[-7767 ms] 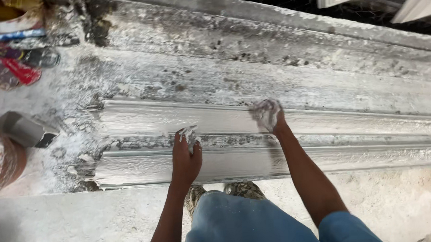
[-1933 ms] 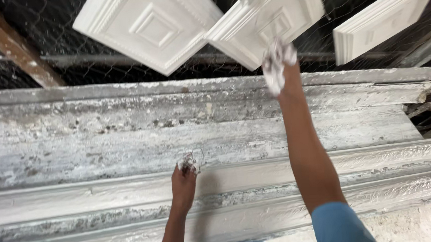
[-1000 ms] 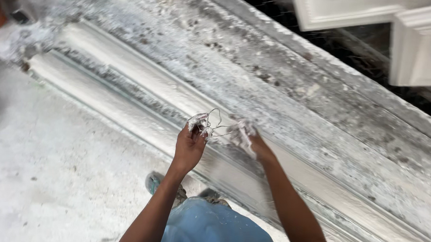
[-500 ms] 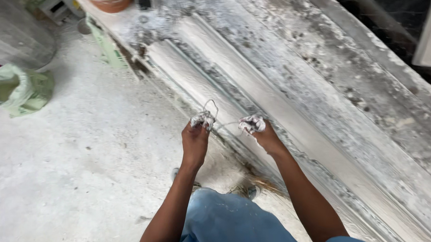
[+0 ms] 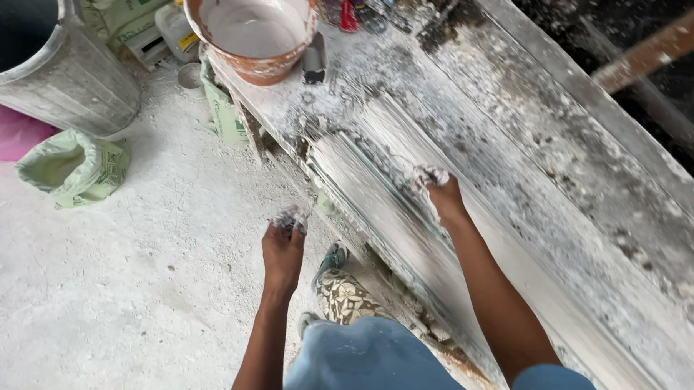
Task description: The person presses and spreads white plaster paste by hand along the grooves of long decorative plaster molds, working along their length and smoothing the surface with their fingers. They then dip a terracotta pot into a bowl of plaster slurry and coat its surface.
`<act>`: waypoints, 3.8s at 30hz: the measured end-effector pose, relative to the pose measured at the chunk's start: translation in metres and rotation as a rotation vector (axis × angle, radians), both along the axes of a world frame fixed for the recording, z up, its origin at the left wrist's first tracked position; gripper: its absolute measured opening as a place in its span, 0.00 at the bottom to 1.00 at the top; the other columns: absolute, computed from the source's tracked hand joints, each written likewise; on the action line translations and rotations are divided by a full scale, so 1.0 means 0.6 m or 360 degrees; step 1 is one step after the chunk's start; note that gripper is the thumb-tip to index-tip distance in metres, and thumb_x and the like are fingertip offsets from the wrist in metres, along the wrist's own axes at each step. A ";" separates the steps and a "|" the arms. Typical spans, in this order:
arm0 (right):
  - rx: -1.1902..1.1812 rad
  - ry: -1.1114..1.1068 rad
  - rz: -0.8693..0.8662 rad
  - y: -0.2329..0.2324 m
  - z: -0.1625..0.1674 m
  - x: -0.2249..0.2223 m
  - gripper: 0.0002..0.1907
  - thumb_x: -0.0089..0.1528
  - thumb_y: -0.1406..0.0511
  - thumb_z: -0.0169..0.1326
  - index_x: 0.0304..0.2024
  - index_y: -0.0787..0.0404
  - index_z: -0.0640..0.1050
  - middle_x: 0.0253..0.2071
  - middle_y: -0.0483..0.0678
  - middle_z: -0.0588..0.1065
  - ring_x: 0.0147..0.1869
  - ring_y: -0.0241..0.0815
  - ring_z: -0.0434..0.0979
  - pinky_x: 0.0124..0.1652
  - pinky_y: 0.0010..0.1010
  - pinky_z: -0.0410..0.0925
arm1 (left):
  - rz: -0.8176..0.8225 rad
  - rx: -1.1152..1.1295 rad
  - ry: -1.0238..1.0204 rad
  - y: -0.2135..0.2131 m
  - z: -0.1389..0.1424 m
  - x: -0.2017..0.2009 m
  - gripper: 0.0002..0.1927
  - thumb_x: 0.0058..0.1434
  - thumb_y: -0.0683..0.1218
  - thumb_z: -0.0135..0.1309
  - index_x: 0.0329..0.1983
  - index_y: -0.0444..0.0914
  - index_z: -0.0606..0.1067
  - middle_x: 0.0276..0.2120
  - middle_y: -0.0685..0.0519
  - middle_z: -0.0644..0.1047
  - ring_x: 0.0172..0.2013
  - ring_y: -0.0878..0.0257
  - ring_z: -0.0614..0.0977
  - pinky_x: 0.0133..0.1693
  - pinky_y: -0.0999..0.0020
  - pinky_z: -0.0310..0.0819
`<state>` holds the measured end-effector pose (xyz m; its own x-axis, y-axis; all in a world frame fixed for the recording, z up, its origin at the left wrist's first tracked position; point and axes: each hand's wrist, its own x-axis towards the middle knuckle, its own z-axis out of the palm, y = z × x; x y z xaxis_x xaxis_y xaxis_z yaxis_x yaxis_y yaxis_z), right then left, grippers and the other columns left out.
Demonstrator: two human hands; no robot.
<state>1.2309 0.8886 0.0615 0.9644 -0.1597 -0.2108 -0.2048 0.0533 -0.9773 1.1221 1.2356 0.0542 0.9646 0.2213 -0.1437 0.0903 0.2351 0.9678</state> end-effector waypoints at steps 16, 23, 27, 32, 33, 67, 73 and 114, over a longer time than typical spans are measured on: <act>-0.1468 0.0086 0.0041 0.125 0.005 0.375 0.14 0.56 0.70 0.61 0.45 0.69 0.81 0.42 0.62 0.80 0.47 0.58 0.80 0.48 0.41 0.71 | -0.0183 0.0803 0.0133 0.041 0.037 0.174 0.14 0.66 0.34 0.51 0.51 0.39 0.80 0.35 0.48 0.79 0.32 0.61 0.78 0.35 0.67 0.74; -0.1359 -0.0539 0.0051 0.110 0.017 0.262 0.18 0.56 0.75 0.57 0.50 0.66 0.76 0.42 0.56 0.78 0.44 0.53 0.79 0.46 0.40 0.71 | -0.0367 0.0414 -0.0247 0.042 0.011 0.282 0.11 0.67 0.35 0.50 0.52 0.34 0.74 0.42 0.46 0.79 0.41 0.62 0.82 0.42 0.65 0.81; -0.0701 0.0288 0.0300 0.203 0.015 0.191 0.16 0.66 0.71 0.51 0.56 0.60 0.73 0.39 0.46 0.75 0.35 0.43 0.72 0.33 0.37 0.67 | -0.0548 0.0981 -0.0098 0.030 0.004 0.363 0.07 0.66 0.38 0.55 0.47 0.34 0.76 0.33 0.40 0.79 0.30 0.49 0.80 0.35 0.57 0.75; -0.0313 -0.0305 0.0255 0.301 -0.018 0.184 0.20 0.63 0.73 0.55 0.57 0.64 0.70 0.50 0.47 0.75 0.55 0.40 0.75 0.56 0.32 0.68 | -0.0678 0.0932 -0.0478 0.015 0.014 0.431 0.09 0.63 0.36 0.54 0.47 0.33 0.76 0.36 0.38 0.78 0.34 0.45 0.81 0.37 0.54 0.75; -0.0426 -0.0293 0.0146 0.309 -0.021 0.190 0.19 0.62 0.72 0.57 0.56 0.64 0.71 0.49 0.48 0.76 0.54 0.41 0.75 0.54 0.33 0.69 | -0.0726 0.0925 -0.0433 0.013 0.017 0.440 0.09 0.64 0.36 0.54 0.48 0.32 0.76 0.35 0.38 0.78 0.34 0.45 0.81 0.37 0.54 0.75; -0.1023 0.0039 0.0192 0.379 0.054 0.241 0.17 0.58 0.69 0.59 0.49 0.65 0.77 0.50 0.56 0.79 0.55 0.52 0.80 0.56 0.37 0.72 | -0.0682 0.1375 -0.0536 0.046 0.005 0.503 0.16 0.61 0.43 0.54 0.47 0.26 0.76 0.44 0.29 0.78 0.46 0.35 0.80 0.51 0.47 0.76; 0.0376 0.0736 -0.0662 0.304 0.011 0.187 0.41 0.59 0.76 0.54 0.70 0.46 0.58 0.51 0.51 0.77 0.52 0.42 0.81 0.48 0.31 0.77 | -0.0863 0.1596 -0.0505 0.042 0.005 0.501 0.13 0.61 0.45 0.55 0.43 0.31 0.78 0.44 0.40 0.77 0.46 0.42 0.79 0.49 0.48 0.74; -0.1509 0.0604 -0.0164 0.305 -0.023 0.133 0.17 0.51 0.65 0.66 0.38 0.72 0.81 0.43 0.67 0.77 0.51 0.65 0.77 0.52 0.48 0.70 | -0.1240 0.2195 -0.1256 0.016 -0.057 0.399 0.25 0.60 0.53 0.53 0.56 0.36 0.78 0.64 0.45 0.71 0.66 0.48 0.66 0.61 0.40 0.58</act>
